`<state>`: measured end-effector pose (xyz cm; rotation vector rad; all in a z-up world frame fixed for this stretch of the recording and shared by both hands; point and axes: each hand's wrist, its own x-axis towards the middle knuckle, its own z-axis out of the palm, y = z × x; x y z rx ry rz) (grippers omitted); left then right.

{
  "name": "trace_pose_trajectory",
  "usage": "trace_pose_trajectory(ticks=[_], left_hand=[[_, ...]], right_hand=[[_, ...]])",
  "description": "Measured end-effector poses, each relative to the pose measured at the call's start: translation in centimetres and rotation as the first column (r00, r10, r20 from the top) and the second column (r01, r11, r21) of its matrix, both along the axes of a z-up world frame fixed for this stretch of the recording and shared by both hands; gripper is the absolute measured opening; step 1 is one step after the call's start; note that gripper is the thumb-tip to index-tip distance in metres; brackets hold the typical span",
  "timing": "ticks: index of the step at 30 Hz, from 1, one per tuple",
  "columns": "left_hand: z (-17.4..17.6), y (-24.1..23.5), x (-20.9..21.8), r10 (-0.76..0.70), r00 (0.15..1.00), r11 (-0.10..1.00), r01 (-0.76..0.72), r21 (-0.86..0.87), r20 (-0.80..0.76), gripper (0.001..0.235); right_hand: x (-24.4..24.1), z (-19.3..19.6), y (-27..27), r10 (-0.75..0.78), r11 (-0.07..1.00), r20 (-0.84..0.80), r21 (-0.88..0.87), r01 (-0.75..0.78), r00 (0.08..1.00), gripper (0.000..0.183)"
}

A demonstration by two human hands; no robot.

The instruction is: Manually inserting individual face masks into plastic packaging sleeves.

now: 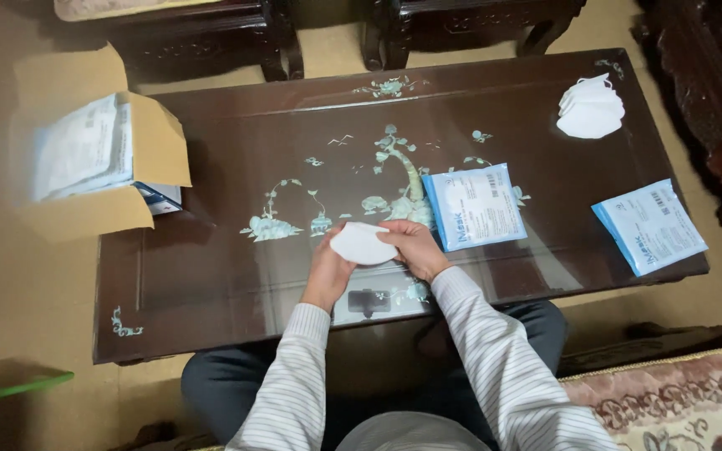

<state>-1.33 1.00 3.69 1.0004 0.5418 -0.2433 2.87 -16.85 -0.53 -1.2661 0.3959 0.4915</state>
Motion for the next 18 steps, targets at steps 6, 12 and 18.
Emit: trace_pose_trajectory(ticks=[6,12,18], left_hand=[[0.4,-1.9,0.1,0.083,0.995,0.965,-0.095,-0.243,-0.062,0.051],[2.1,-2.2,0.0,0.091,0.987,0.994,-0.098,-0.050,-0.129,0.054],[2.6,-1.9,0.1,0.024,0.994,0.999,-0.028,-0.040,-0.109,0.051]], right_hand=[[0.0,-3.5,0.9,-0.249,0.962,0.012,-0.111,0.249,0.968,0.038],[-2.0,5.6,-2.0,0.177,0.622,0.573,-0.695,0.361,0.800,0.031],[-0.2,1.4,-9.1,0.524,0.144,0.590,-0.773,0.618,0.614,0.043]])
